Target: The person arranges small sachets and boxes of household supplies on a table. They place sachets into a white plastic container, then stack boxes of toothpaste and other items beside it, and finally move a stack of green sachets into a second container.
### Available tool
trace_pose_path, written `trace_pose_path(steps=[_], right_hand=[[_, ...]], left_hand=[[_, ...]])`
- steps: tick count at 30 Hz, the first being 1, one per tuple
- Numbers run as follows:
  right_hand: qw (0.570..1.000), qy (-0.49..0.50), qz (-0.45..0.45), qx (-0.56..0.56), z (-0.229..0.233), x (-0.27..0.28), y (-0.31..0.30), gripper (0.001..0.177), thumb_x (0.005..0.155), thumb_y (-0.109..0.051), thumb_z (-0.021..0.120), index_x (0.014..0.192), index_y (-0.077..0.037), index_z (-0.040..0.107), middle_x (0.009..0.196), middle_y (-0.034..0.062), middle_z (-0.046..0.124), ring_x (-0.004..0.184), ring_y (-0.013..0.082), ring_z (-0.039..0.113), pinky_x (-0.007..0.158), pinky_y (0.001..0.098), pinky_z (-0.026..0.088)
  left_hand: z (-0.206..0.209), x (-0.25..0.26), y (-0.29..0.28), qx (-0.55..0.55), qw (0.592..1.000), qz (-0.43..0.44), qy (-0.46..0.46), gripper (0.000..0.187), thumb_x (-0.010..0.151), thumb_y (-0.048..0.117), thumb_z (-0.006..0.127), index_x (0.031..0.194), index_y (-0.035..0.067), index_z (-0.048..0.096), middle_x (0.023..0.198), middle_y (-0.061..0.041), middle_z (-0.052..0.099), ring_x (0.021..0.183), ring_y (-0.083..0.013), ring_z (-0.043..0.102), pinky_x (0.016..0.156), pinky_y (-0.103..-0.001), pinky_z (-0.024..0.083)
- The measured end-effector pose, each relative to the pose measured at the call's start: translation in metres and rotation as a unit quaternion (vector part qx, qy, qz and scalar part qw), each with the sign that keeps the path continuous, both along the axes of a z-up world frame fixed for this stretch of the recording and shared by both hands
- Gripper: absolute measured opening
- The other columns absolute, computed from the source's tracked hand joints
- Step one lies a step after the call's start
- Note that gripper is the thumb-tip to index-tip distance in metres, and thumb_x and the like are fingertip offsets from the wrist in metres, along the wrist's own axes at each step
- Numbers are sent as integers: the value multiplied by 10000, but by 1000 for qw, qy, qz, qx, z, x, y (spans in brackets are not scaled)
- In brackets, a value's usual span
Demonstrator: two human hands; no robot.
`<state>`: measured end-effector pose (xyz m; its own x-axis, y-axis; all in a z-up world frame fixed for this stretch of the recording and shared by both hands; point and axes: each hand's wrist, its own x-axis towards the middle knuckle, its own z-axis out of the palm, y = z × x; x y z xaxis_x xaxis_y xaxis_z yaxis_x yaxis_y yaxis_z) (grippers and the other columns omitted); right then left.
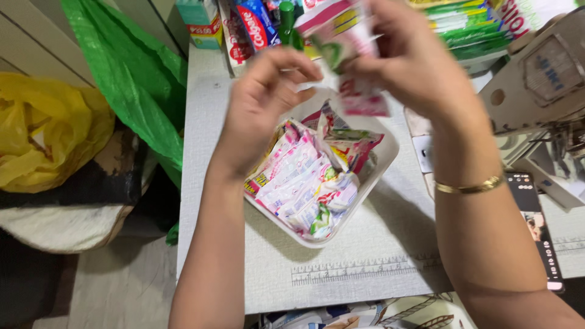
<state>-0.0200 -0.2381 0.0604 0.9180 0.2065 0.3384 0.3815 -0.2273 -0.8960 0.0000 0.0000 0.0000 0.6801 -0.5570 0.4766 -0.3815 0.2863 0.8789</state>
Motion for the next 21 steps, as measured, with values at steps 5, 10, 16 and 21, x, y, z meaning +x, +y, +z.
trace_pose_path(steps=[5,10,16,21], right_hand=[[991,-23,-129,-12,24,-17,-26,122,986,-3,673,1097,-12,623,953,-30,673,805,49,641,672,233,516],[970,-9,-191,-147,25,-21,-35,113,1048,-119,637,1096,-18,618,853,-27,654,689,47,606,543,244,469],[960,-5,-79,-270,9,-12,-23,283,934,-83,716,1179,29,626,854,107,695,750,189,641,621,351,527],[921,-44,-118,-368,3,-16,-9,341,915,-144,747,1191,31,646,942,238,715,856,365,714,740,446,545]], left_hand=[[-6,-7,-39,282,945,13,-167,500,959,462,615,1268,69,620,1441,-138,567,1402,-290,488,1204,-460,376],[-8,-12,-63,530,813,23,-241,959,778,753,652,1441,75,507,1397,-143,574,1418,-344,403,1219,-601,156],[-9,-11,-60,483,832,80,-261,834,814,838,544,1178,120,760,1342,-273,563,1351,-418,420,1081,-607,291],[-11,-7,-63,545,810,53,-209,804,797,812,521,1143,133,778,1093,-187,719,1215,-367,523,1142,-562,301]])
